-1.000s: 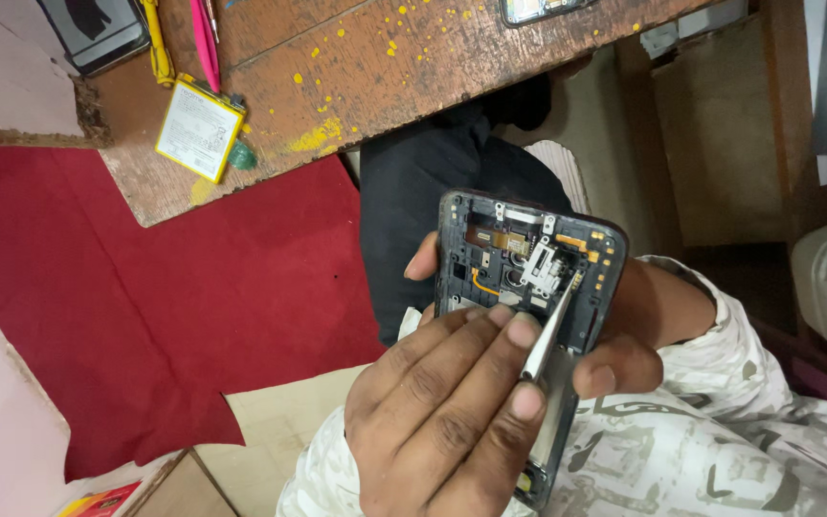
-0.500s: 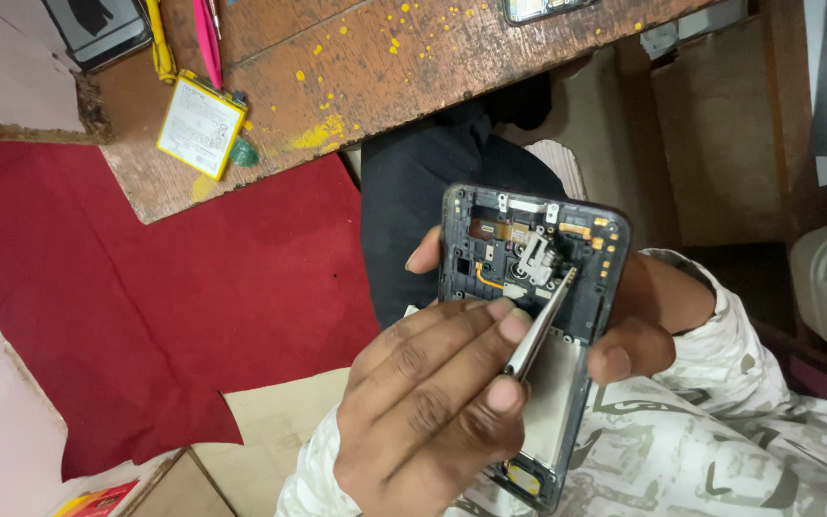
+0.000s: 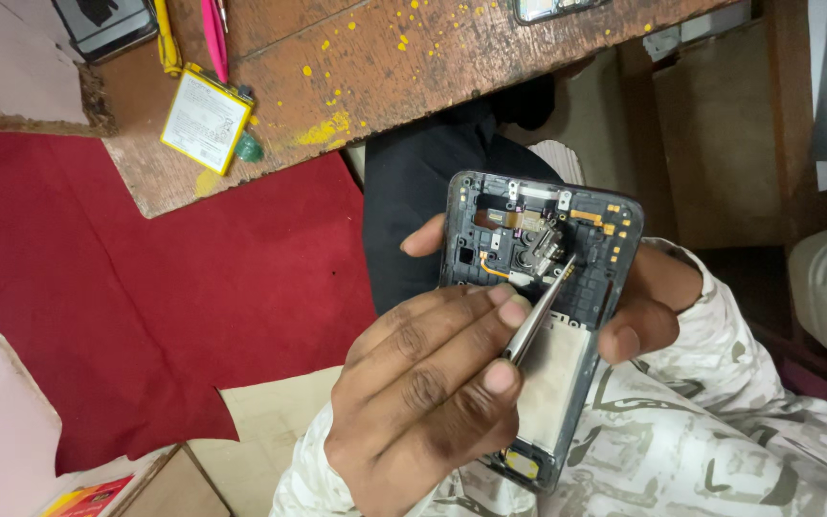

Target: The person uses tweezers to carefully remove a small internal component from a disassembled smartphone. They then place the removed part on the workbench and pick up a replacement component to compare it with the original.

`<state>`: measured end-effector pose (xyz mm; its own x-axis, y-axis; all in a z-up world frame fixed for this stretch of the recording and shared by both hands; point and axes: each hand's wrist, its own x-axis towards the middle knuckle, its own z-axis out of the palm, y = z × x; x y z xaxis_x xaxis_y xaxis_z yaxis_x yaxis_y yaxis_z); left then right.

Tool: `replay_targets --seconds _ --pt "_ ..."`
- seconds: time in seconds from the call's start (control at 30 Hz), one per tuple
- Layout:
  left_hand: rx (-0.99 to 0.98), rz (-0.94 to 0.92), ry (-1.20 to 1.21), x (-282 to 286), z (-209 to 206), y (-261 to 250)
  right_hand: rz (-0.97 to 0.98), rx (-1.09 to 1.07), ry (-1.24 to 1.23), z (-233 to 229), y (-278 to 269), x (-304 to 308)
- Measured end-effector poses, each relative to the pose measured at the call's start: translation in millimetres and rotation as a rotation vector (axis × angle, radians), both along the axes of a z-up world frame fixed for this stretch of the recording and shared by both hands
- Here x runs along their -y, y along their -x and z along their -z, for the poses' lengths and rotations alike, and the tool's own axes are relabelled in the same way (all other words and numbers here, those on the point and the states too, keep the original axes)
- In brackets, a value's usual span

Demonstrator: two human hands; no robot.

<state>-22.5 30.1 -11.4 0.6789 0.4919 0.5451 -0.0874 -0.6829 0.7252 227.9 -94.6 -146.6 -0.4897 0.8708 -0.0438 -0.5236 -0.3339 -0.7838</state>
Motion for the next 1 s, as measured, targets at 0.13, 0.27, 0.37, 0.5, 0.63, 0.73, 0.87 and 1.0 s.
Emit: replay_targets --seconds 0.13,0.27,0.37,0.5,0.63,0.73,0.87,1.0 --pt "-0.031 -0.012 -0.029 -6.2 -2.0 0.1 0.02 0.0 0.013 -1.2 4.4 -12.1" --pt "-0.122 -0.101 0.056 -10.8 3.2 4.0 0.065 -0.011 0.015 -17.8 15.4 -51.0" --pt "0.004 -0.122 0.153 -26.4 23.4 1.2 0.198 -0.036 0.109 -40.3 29.4 -79.0" --pt "0.093 -0.234 0.289 -46.8 54.7 -8.1 0.191 -0.11 0.042 -37.6 35.2 -125.1" --pt "0.149 -0.32 0.578 -65.7 82.7 -12.0 0.168 -0.144 0.102 -10.0 30.6 -152.3" --pt "0.225 -0.369 0.674 -84.5 102.6 -15.7 0.216 -0.111 0.219 14.8 25.2 -163.3" --pt "0.346 -0.432 0.813 -109.8 124.6 -17.8 0.258 -0.117 0.311 33.3 19.1 -172.6" --pt "0.433 -0.52 0.974 -131.5 140.6 -20.4 0.345 0.003 0.496 29.0 21.2 -172.0"
